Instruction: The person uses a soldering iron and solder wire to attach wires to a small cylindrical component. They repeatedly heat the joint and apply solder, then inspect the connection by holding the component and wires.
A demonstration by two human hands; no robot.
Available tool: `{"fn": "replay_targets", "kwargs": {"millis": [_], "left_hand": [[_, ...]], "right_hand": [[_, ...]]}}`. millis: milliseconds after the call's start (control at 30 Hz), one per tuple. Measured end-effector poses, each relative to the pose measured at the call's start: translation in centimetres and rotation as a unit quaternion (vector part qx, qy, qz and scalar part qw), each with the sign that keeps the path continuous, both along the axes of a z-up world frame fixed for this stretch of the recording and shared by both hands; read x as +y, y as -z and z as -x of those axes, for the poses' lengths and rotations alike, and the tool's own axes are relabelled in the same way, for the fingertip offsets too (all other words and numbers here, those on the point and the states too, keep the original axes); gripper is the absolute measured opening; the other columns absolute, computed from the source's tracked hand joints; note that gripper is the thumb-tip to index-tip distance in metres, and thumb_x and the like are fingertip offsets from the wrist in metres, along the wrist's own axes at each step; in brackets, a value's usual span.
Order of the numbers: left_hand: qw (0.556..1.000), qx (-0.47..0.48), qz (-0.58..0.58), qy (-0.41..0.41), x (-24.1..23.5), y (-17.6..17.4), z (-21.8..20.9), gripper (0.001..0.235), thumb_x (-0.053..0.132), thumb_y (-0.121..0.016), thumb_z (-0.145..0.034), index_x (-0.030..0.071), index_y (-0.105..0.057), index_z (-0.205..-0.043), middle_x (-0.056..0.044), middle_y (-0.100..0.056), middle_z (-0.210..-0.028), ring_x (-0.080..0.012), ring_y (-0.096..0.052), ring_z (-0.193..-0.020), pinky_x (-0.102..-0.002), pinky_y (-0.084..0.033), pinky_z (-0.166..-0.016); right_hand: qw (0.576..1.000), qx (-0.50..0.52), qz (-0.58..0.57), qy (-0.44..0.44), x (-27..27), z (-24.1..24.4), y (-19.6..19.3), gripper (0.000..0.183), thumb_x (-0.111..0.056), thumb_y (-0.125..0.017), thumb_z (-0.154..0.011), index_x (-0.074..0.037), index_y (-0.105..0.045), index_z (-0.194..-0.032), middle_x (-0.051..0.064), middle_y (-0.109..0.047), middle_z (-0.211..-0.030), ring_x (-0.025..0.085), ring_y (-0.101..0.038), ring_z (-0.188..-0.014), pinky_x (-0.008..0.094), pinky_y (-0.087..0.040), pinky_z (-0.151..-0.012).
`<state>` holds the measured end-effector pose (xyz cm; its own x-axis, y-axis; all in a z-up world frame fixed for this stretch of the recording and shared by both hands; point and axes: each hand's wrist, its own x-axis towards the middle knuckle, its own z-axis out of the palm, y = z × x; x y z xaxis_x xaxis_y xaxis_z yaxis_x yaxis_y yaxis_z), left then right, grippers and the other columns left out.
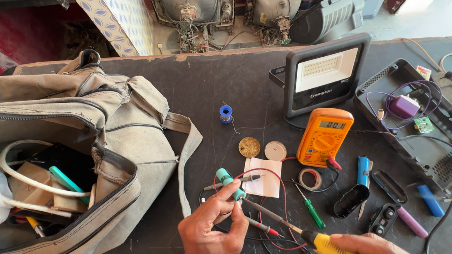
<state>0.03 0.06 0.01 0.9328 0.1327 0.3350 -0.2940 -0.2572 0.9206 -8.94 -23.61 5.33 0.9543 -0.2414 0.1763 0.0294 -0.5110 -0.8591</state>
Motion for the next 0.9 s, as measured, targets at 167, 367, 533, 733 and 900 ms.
{"fn": "replay_targets", "kwargs": {"millis": [167, 367, 533, 733, 900], "left_hand": [[1.000, -0.002, -0.014, -0.003, 0.1, 0.0, 0.0, 0.012, -0.006, -0.076, -0.078, -0.002, -0.065, -0.076, -0.021, -0.078, -0.114, -0.0203, -0.083, -0.090, -0.027, -0.068, -0.074], [0.999, 0.036, 0.012, -0.003, 0.1, 0.5, 0.1, 0.011, -0.006, -0.075, -0.079, -0.003, -0.064, -0.074, -0.023, -0.079, -0.114, -0.0216, -0.084, -0.089, -0.027, -0.069, -0.073], [0.997, 0.046, 0.057, 0.002, 0.0, 1.4, 0.3, 0.010, -0.008, -0.070, -0.083, -0.006, -0.063, -0.076, -0.025, -0.077, -0.116, -0.0243, -0.083, -0.094, -0.028, -0.069, -0.076], [0.997, 0.032, 0.076, -0.003, 0.1, 2.3, 0.2, 0.009, -0.010, -0.066, -0.084, -0.008, -0.061, -0.076, -0.027, -0.077, -0.116, -0.0265, -0.083, -0.094, -0.030, -0.069, -0.080], [0.994, 0.050, 0.093, -0.018, 0.0, 3.0, 0.2, 0.009, -0.011, -0.066, -0.080, -0.008, -0.062, -0.073, -0.027, -0.079, -0.110, -0.0264, -0.085, -0.088, -0.031, -0.069, -0.073]], "right_hand": [[0.997, -0.003, 0.013, -0.072, -0.8, -0.4, -0.2, 0.029, -0.023, -0.061, -0.097, -0.005, -0.081, -0.108, 0.005, -0.077, -0.087, 0.009, -0.067, -0.068, 0.020, -0.062, -0.061], [0.998, 0.056, -0.009, 0.020, -0.7, 0.4, 1.3, 0.027, -0.022, -0.061, -0.101, -0.004, -0.078, -0.109, 0.009, -0.077, -0.081, 0.014, -0.066, -0.065, 0.023, -0.060, -0.057], [0.995, -0.001, -0.075, 0.063, -0.3, -0.1, 0.9, 0.032, -0.018, -0.056, -0.105, 0.004, -0.076, -0.115, 0.015, -0.075, -0.085, 0.016, -0.068, -0.066, 0.026, -0.059, -0.060], [0.973, -0.092, -0.191, 0.091, 3.8, -5.0, 1.5, 0.030, -0.011, -0.051, -0.105, 0.008, -0.069, -0.119, 0.018, -0.077, -0.096, 0.018, -0.073, -0.073, 0.032, -0.063, -0.072], [0.951, -0.053, -0.299, 0.065, 6.9, -11.3, 3.1, 0.034, -0.014, -0.052, -0.103, 0.005, -0.066, -0.127, 0.017, -0.075, -0.110, 0.018, -0.075, -0.093, 0.034, -0.065, -0.086]]}}
